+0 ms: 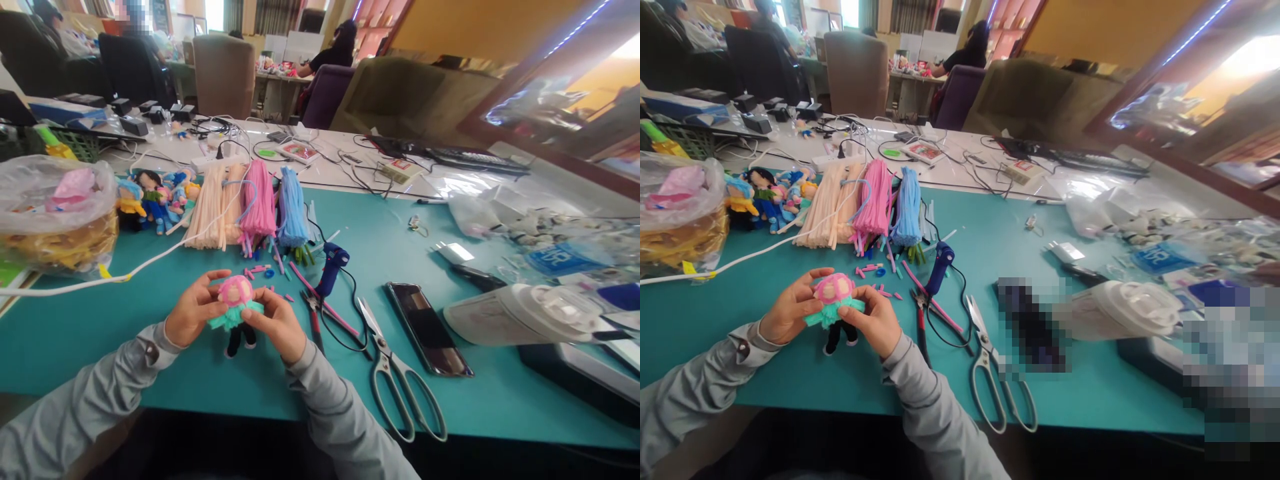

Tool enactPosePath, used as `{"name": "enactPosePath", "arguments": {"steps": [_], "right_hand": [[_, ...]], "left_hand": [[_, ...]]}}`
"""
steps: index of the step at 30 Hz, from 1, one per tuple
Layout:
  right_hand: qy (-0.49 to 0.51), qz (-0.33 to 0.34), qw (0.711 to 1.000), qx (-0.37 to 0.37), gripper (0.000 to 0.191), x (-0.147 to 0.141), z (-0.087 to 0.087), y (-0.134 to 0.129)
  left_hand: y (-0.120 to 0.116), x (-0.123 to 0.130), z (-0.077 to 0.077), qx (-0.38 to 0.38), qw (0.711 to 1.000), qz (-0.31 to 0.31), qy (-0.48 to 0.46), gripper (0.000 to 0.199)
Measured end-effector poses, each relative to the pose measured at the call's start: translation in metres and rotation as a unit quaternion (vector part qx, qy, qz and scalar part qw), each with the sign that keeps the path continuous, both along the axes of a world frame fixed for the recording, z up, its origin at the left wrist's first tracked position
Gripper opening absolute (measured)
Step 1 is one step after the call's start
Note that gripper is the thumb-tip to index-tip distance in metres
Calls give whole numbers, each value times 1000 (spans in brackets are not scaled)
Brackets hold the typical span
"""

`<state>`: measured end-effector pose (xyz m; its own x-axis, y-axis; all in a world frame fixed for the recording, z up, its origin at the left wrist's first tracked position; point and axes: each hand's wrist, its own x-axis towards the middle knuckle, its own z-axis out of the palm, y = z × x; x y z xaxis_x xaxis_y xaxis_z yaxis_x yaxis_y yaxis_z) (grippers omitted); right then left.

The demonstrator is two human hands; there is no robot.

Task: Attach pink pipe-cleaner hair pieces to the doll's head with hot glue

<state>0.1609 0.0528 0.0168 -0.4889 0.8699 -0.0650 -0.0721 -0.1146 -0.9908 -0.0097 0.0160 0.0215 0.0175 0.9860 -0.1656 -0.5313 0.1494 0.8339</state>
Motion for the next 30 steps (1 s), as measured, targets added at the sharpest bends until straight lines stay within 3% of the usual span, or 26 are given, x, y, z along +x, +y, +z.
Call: {"name": "enactPosePath", "arguments": {"steps": [4, 7, 11, 13, 15, 18, 23, 30], "right_hand": [[2, -42, 998, 51, 39, 4, -2, 2], [-2, -155, 978, 142, 33, 17, 3, 7], [-4, -397, 880, 261, 29, 40, 10, 20], [-16, -475, 835, 278, 33, 51, 9, 27], [-49, -511, 816, 266, 39, 59, 3, 36], [-119, -515, 821, 218, 53, 67, -15, 50], [-171, -469, 856, 136, 69, 71, -36, 71], [-295, -386, 867, 111, 27, 74, -22, 83]], "left_hand": [[2, 0, 0, 0, 1000, 10, -20, 62], [2, -3, 0, 6, 999, 32, -18, 63], [3, -7, 1, 10, 999, 52, -8, 63], [3, -7, 1, 12, 998, 55, 1, 61], [3, -8, 0, 18, 998, 57, 17, 57], [3, -9, -1, 23, 997, 55, 39, 54], [3, -12, -4, 22, 997, 57, 48, 51], [5, -12, -6, 27, 998, 32, 45, 51]]}}
